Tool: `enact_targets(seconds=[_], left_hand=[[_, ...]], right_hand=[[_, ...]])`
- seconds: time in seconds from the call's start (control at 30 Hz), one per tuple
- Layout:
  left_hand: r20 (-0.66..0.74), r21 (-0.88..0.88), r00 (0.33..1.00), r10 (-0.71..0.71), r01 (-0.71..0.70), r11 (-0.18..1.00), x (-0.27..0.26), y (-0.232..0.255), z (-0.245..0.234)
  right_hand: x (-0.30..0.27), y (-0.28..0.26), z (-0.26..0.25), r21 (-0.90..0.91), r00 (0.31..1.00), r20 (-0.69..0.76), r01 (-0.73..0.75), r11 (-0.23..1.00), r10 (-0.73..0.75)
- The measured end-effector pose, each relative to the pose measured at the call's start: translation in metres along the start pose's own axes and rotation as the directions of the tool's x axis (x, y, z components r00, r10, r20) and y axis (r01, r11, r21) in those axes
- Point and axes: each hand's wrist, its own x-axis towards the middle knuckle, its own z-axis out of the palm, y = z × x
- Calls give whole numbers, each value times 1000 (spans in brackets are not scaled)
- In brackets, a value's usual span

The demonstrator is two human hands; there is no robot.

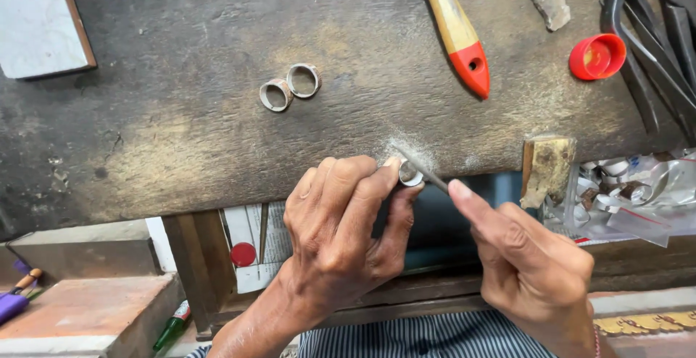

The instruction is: Filing a metal ring component and cleaning it with a brush at a jewelry workbench

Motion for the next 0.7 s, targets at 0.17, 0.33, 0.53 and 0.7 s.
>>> enact_targets(seconds=[0.17,0.33,0.53,0.7], left_hand=[[-1,12,1000,-2,2,1000,1,0,1],[1,2,1000,-8,8,1000,2,-1,0],[-8,1,1000,7,-7,1000,2,2,0],[-13,3,1000,4,-4,1000,1,0,0]], right_hand=[[-13,3,-4,9,993,90,-82,997,81],[0,2,-2,-63,992,105,-59,996,65],[24,-4,-4,-100,992,94,95,990,-85],[6,1,-6,-50,999,10,48,998,-48]])
